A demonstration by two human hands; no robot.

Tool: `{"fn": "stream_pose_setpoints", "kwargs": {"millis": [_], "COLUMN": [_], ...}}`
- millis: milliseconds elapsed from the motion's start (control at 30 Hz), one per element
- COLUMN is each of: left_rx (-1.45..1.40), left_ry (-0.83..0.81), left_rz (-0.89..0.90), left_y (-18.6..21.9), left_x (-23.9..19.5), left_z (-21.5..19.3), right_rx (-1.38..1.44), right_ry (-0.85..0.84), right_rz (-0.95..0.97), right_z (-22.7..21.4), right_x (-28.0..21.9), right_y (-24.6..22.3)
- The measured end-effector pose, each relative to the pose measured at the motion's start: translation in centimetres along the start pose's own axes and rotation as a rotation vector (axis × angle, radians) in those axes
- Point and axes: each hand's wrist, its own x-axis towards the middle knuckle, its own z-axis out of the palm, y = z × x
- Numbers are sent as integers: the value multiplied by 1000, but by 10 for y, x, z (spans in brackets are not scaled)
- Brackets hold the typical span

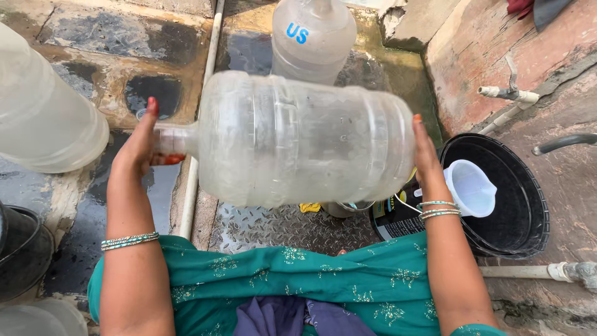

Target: The person is cleaning a large transparent plastic water dispenser. They repeatedly fill the dispenser with water using a white plastic jug, shake it vigorously to dislodge debris, and pour the water out into a metal pot. This cycle is performed multiple times to clean the interior of the dispenser.

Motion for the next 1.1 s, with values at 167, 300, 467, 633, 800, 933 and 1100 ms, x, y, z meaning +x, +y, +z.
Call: {"fn": "stream_pose_setpoints", "kwargs": {"millis": [167,300,467,633,800,933,1100], "left_rx": [531,83,-715,-677,-752,-94,481], "left_ry": [32,31,-228,-202,-95,56,41], "left_rz": [-212,467,987,1111,788,263,-220], "left_y": [-9,9,20,-5,-2,0,-3], "left_x": [-9,-26,-29,-6,10,4,-8], "left_z": [-5,-18,-34,-43,-31,-15,-16], "right_rx": [-385,-112,406,447,561,253,-468], "right_ry": [1,-19,-150,-96,-9,9,-82], "right_rz": [387,-118,-660,-528,-454,-138,447], "right_z": [5,7,4,21,18,6,14], "right_x": [-6,-28,-43,-43,-15,2,-1], "right_y": [7,-20,-73,-43,-4,10,29]}}
